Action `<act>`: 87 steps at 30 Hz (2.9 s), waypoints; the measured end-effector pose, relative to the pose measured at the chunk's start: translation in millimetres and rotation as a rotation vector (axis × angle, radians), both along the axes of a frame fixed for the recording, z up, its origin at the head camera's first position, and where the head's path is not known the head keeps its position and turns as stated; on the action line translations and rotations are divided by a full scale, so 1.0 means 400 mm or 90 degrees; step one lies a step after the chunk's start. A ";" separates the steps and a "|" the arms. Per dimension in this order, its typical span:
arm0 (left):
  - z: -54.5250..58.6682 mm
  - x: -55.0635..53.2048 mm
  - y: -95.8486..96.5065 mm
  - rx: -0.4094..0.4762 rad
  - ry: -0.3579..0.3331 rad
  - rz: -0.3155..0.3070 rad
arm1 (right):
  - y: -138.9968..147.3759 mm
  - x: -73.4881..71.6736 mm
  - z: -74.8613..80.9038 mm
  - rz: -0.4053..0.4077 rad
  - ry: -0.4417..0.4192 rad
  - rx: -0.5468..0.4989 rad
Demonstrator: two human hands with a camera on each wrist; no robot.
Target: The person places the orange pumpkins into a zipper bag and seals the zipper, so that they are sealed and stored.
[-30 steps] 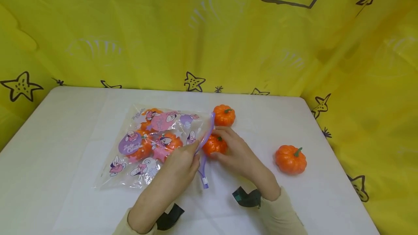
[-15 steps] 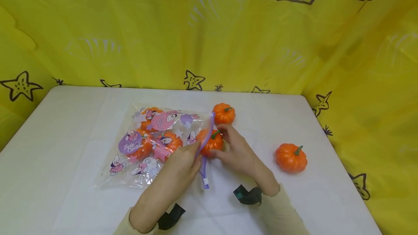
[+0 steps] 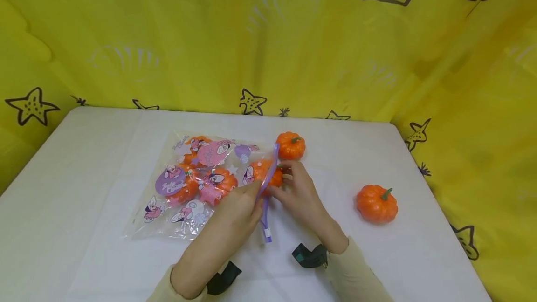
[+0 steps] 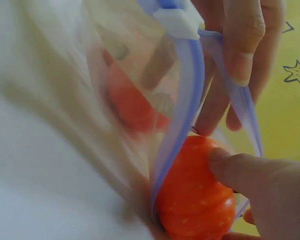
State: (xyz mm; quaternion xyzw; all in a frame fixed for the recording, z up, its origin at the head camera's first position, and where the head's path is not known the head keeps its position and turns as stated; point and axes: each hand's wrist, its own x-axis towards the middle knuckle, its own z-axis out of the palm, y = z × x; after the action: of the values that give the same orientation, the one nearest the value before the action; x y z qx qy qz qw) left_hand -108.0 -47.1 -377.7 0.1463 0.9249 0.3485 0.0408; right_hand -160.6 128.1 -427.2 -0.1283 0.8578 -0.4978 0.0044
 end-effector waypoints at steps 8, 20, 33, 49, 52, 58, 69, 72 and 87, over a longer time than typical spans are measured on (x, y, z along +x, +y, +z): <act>-0.004 -0.002 0.001 -0.007 0.033 0.007 | 0.048 0.000 0.028 0.039 -0.067 0.033; 0.000 0.003 -0.003 0.007 0.068 -0.007 | 0.047 0.007 0.031 0.210 -0.004 0.071; -0.003 0.007 -0.006 0.024 0.066 -0.015 | 0.017 0.006 -0.003 0.186 0.048 0.133; 0.001 0.006 -0.002 0.013 0.086 -0.018 | -0.027 -0.004 -0.047 0.182 0.195 0.246; 0.002 0.007 -0.001 0.010 0.081 -0.021 | -0.032 -0.002 -0.043 0.191 0.189 0.269; 0.004 0.007 -0.002 0.011 0.068 -0.023 | -0.042 0.001 -0.035 0.205 0.151 0.297; 0.003 0.004 -0.008 0.013 0.051 -0.012 | -0.005 -0.001 -0.013 0.227 0.143 0.292; 0.000 0.002 -0.007 0.004 0.061 -0.011 | 0.027 0.000 0.008 0.225 0.122 0.291; -0.004 0.003 -0.007 -0.012 0.045 -0.002 | 0.205 0.007 0.111 0.004 0.067 0.307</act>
State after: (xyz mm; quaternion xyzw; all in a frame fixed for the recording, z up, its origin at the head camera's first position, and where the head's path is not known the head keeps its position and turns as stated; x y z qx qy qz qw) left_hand -106.6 -49.9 -379.5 0.1594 0.9289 0.3341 0.0101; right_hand -157.7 210.3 -382.8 -0.1522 0.9503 -0.2716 -0.0084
